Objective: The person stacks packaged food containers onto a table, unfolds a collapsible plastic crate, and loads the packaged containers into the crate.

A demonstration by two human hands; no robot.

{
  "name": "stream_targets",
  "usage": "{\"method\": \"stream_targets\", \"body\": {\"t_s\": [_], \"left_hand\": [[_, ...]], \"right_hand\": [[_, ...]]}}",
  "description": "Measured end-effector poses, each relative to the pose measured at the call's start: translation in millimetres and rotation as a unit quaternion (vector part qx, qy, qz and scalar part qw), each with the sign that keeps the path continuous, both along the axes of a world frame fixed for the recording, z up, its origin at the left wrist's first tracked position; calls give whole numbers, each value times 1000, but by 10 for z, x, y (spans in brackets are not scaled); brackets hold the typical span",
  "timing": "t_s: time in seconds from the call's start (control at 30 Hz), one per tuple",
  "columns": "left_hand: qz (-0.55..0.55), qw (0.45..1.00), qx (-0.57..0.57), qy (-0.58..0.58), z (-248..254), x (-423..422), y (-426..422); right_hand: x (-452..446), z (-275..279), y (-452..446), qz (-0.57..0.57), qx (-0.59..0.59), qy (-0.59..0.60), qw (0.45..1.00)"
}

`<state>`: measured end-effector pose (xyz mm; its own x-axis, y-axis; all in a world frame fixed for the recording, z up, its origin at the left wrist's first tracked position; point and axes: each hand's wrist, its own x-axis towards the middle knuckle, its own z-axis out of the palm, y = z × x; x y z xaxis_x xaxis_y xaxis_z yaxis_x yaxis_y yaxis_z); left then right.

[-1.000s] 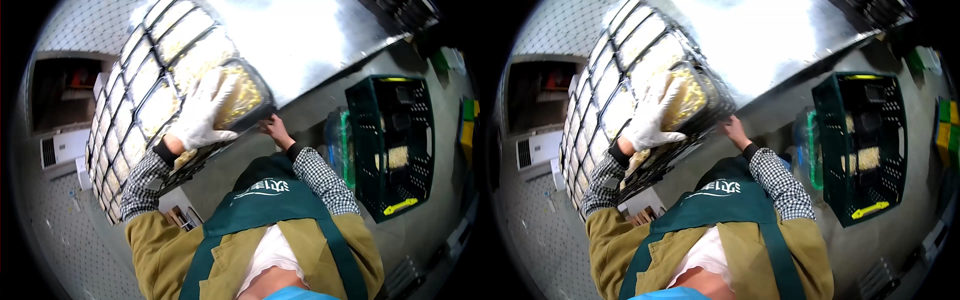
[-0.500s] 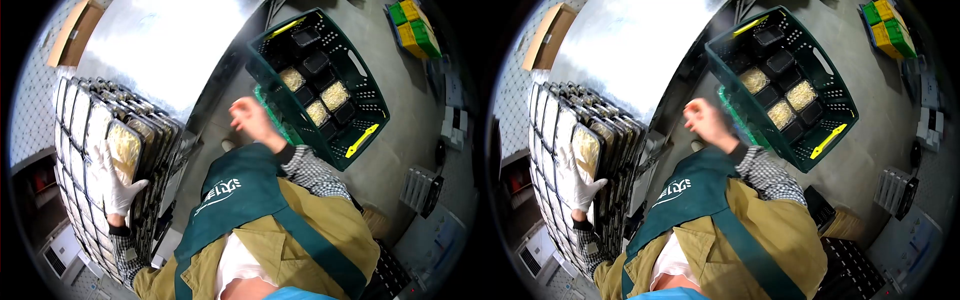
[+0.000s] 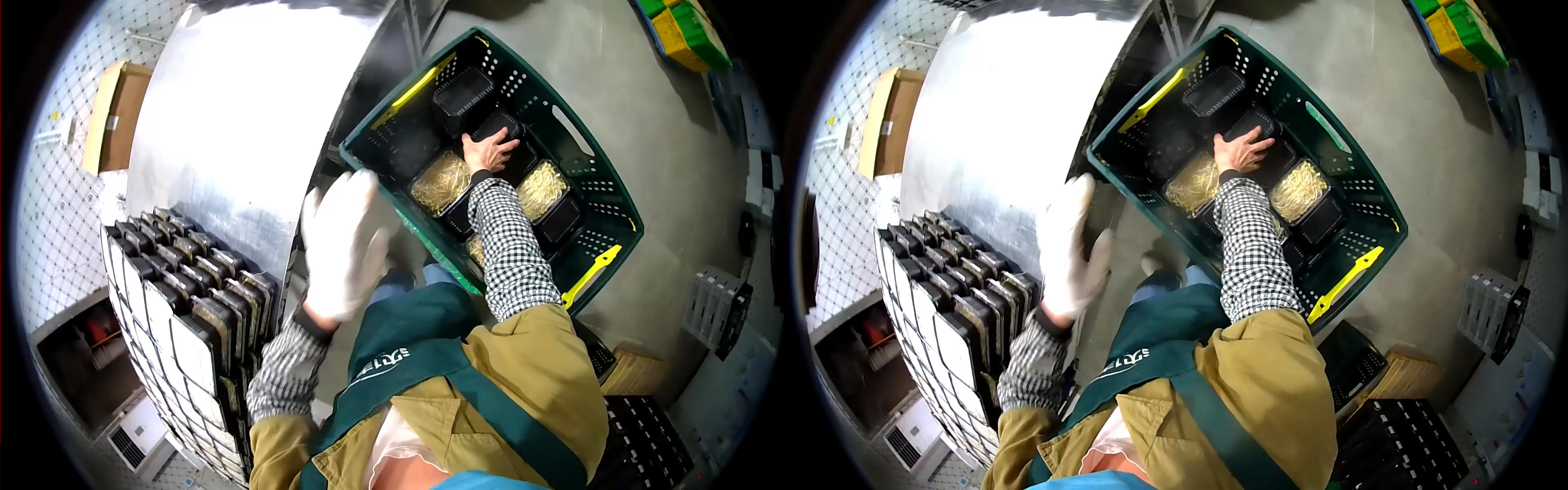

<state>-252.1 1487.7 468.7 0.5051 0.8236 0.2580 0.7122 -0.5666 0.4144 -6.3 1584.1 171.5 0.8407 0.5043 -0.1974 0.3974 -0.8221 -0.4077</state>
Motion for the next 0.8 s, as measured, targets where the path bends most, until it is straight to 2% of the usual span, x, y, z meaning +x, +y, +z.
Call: {"method": "stream_targets", "body": {"t_s": [0.03,0.1,0.13,0.17,0.23,0.27,0.3,0.37,0.4,0.43,0.5,0.53,0.57,0.6,0.63,0.7,0.73,0.77,0.8], "left_hand": [[-4,999,-31,-37,-213,266,217],[-26,996,-21,-83,-834,672,671],[-8,998,-33,-59,-1116,874,849],[11,998,-57,-23,-1351,1059,1026],[25,992,-86,84,-1835,1398,1363],[30,989,-86,118,-1970,1555,1508],[33,984,-90,152,-2097,1698,1587],[59,969,-86,226,-2205,1959,1709],[68,973,-78,207,-2314,2025,1774],[86,972,-81,206,-2363,2066,1845],[87,976,-94,178,-2398,2050,1932],[80,975,-116,170,-2344,2029,1957],[73,975,-134,162,-2295,1995,1994],[64,984,-93,139,-2352,1912,2024],[43,977,-194,77,-2173,1837,2028],[-30,969,-212,-124,-2237,1626,1932],[-24,881,-374,-291,-2138,1652,1783],[15,707,-604,-368,-2003,1626,1638],[38,616,-683,-390,-1966,1648,1499]], "right_hand": [[3,56,0,-1,13,10,1000],[126,158,-139,37,5,34,999],[233,48,-297,73,41,-7,997],[351,12,-515,87,123,-14,988],[703,-217,-1041,79,314,155,933],[851,-162,-1286,-32,369,404,837],[952,-63,-1533,-143,395,615,667],[1028,91,-1876,-241,412,767,428],[1009,86,-1988,-260,414,750,445],[1036,-230,-2138,-285,381,745,468],[973,-531,-2308,-345,301,673,581],[978,-346,-2309,-365,237,659,613],[953,-154,-2281,-348,239,654,628],[947,-112,-2271,-311,250,645,652],[927,-83,-2301,-275,258,635,674],[956,-42,-2306,-96,185,493,845],[961,-141,-2322,-97,225,502,829],[943,-236,-2329,-118,208,506,829],[922,-342,-2330,-137,191,509,828]]}}
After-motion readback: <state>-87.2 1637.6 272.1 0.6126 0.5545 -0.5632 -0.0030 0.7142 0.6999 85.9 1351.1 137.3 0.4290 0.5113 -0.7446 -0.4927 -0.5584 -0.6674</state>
